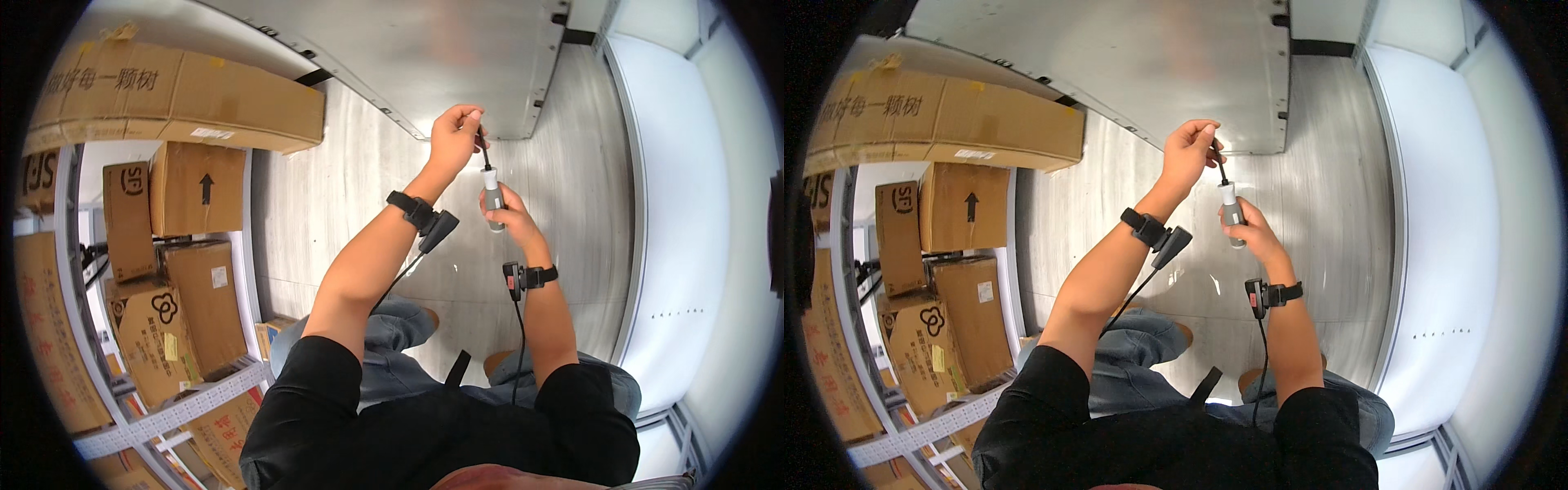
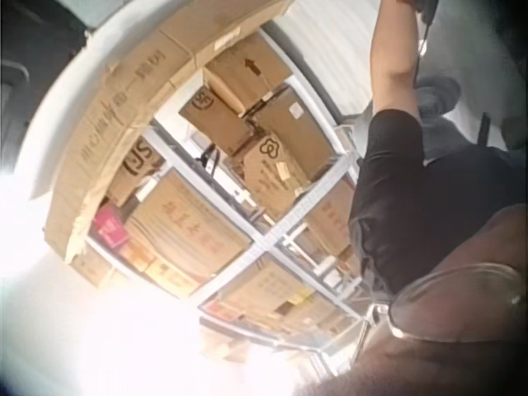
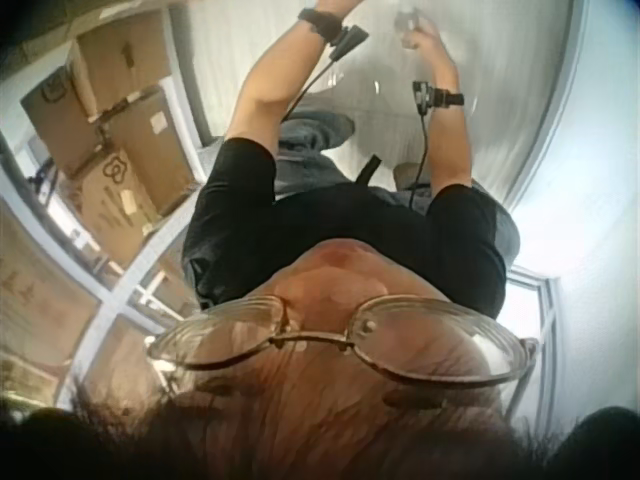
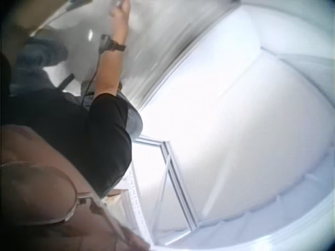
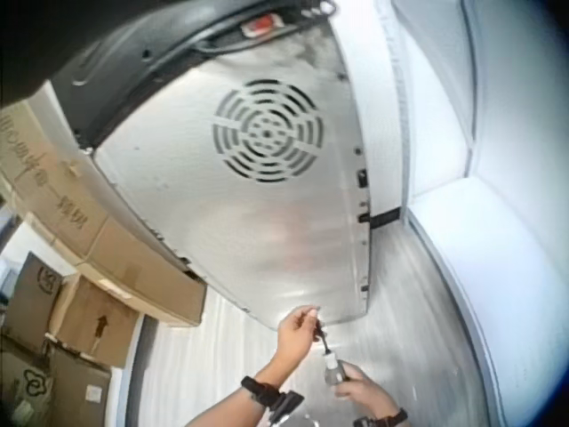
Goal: The person uses a screwdriver to fasten screws into the back panel of a silver electronic device, likely a computer tower. They repeatedly pick up screws and tighten them into place along the edges of the device's rear casing.
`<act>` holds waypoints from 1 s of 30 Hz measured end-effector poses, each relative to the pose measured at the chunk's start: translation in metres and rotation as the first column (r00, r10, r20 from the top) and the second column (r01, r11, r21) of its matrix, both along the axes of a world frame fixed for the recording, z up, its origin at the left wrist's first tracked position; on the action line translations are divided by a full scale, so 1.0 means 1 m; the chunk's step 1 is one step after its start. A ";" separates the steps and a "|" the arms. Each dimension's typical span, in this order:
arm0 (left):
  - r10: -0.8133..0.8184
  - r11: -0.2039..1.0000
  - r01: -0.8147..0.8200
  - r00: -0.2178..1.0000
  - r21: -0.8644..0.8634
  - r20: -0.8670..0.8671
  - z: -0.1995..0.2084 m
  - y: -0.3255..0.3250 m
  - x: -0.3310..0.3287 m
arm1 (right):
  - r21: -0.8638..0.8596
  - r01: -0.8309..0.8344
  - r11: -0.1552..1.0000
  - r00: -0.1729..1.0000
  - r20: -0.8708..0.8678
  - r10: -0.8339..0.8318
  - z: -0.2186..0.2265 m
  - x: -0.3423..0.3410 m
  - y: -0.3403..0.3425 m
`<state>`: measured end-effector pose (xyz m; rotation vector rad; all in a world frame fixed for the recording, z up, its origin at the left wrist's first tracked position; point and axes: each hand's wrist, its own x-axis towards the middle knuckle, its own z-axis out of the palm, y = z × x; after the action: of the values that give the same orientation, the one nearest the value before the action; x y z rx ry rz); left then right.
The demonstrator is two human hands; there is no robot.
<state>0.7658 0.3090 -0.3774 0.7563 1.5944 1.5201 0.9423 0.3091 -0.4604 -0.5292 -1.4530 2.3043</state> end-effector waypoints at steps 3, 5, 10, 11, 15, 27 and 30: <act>0.062 0.998 -0.064 0.996 0.014 0.070 0.027 -0.019 -0.022 | -0.054 -0.062 0.997 0.998 -0.008 0.061 0.035 -0.013 -0.014; 0.083 0.997 -0.083 0.993 -0.001 0.088 0.057 -0.032 -0.041 | -0.054 -0.114 0.992 0.993 -0.001 0.114 0.070 -0.029 -0.023; 0.065 0.996 -0.070 0.995 0.054 0.077 0.146 -0.053 -0.079 | 0.003 -0.105 0.994 0.994 0.042 0.105 0.162 -0.059 -0.033; 0.040 0.996 -0.047 0.995 0.079 0.093 0.153 -0.059 -0.091 | 0.012 -0.070 0.997 0.996 0.050 0.069 0.174 -0.069 -0.044; -0.025 0.987 0.007 0.994 0.164 0.110 0.210 -0.065 -0.118 | 0.111 0.059 0.992 0.997 0.037 -0.063 0.225 -0.096 -0.062; -0.330 0.901 0.161 0.857 0.402 0.397 0.296 -0.061 -0.188 | 0.265 0.360 0.894 0.929 -0.018 -0.369 0.359 -0.165 -0.116; -0.353 0.894 0.167 0.835 0.417 0.423 0.302 -0.057 -0.193 | 0.253 0.428 0.868 0.900 -0.025 -0.436 0.371 -0.176 -0.123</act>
<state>0.5724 0.2524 -0.0758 0.6820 0.8008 1.6514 0.7662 0.1859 -0.0897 -0.7339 -1.4405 1.7404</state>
